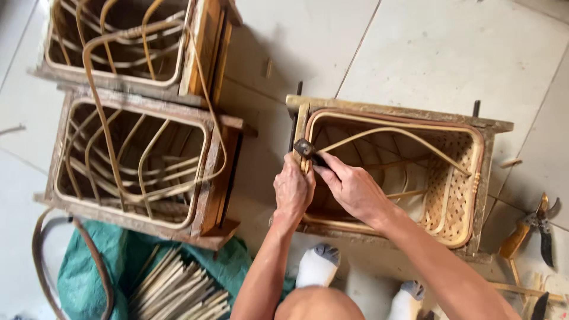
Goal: The person weaves a rectangular basket using thin wooden strips. They insert strips into a wooden mold, bend and secure them with a hammer, trim excess with pliers, and apply glue to the joints.
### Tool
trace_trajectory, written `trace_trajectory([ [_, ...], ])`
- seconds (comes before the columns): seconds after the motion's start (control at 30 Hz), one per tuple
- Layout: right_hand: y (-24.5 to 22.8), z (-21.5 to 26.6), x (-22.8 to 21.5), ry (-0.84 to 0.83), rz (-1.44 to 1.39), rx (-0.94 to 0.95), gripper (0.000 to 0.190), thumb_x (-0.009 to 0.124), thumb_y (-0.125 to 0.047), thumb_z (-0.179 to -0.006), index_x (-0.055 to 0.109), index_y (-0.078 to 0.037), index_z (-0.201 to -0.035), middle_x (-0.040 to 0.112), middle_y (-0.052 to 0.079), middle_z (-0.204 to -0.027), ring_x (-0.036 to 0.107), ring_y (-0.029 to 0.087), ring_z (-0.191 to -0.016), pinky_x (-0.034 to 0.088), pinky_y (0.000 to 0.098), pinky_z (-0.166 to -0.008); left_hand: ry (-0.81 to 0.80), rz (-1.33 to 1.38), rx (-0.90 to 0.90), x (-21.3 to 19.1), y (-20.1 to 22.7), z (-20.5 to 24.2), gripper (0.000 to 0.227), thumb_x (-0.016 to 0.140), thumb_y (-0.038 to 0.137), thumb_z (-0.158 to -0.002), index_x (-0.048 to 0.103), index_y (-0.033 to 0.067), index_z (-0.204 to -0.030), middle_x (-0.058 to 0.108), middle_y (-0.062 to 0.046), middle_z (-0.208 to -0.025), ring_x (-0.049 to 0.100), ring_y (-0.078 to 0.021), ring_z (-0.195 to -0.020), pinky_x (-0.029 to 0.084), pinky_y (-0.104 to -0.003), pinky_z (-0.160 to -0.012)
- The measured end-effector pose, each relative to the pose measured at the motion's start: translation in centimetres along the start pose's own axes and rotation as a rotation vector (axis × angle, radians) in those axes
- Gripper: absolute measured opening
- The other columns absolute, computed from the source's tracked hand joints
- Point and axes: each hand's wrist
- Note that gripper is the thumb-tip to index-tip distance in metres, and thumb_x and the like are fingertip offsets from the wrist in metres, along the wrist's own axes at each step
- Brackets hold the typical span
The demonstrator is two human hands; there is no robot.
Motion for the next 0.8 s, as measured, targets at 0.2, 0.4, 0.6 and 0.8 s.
trace_trajectory([
  [0.2,0.3,-2.5,-5.3,0.018,-0.092,0.278,0.039,0.042,-0.033,-0.111,0.065,-0.002,-0.117,0.062,0.011,-0.064,0.052,0.019,-0.045,0.046,0.0386,-0.043,-0.013,-0.030,-0.010,-0.9,1.9,-2.2,0.054,0.070,0.032,-0.089,0.043,-0.0009,-0.121,0.069,-0.029,-0.099,0.067,-0.0512,-0.082,0.054,-0.057,-0.072],
  [0.4,2.5,-6.6,-4.6,0.014,-0.120,0.132,0.037,0.042,-0.035,-0.109,0.062,-0.005,-0.119,0.058,0.009,-0.061,0.048,0.019,-0.042,0.040,0.0382,-0.041,-0.040,-0.073,0.010,-0.3,1.9,-3.0,0.039,0.066,0.027,-0.092,0.044,0.0019,-0.111,0.071,-0.026,-0.098,0.069,-0.0475,-0.084,0.056,-0.055,-0.078],
  [0.6,3.4,-7.0,-2.4,-0.006,0.053,0.081,0.034,0.044,-0.031,-0.110,0.058,-0.004,-0.126,0.058,0.010,-0.059,0.051,0.021,-0.044,0.043,0.0408,-0.043,-0.031,-0.089,-0.019,0.1,1.5,-2.5,0.038,0.068,0.027,-0.091,0.045,0.0028,-0.108,0.071,-0.026,-0.096,0.068,-0.0490,-0.083,0.055,-0.057,-0.077],
  [0.8,1.7,-5.0,-0.9,0.091,0.030,-0.242,0.036,0.051,-0.024,-0.109,0.057,-0.002,-0.137,0.066,0.018,-0.076,0.066,0.032,-0.058,0.053,0.0403,-0.051,-0.023,-0.092,0.023,0.0,1.6,-2.4,0.039,0.066,0.029,-0.092,0.044,0.0022,-0.111,0.071,-0.026,-0.097,0.068,-0.0503,-0.084,0.054,-0.058,-0.077],
])
Point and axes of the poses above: each hand's wrist, its own z-axis away from the middle knuckle, its own x-axis out of the palm, y = z × x
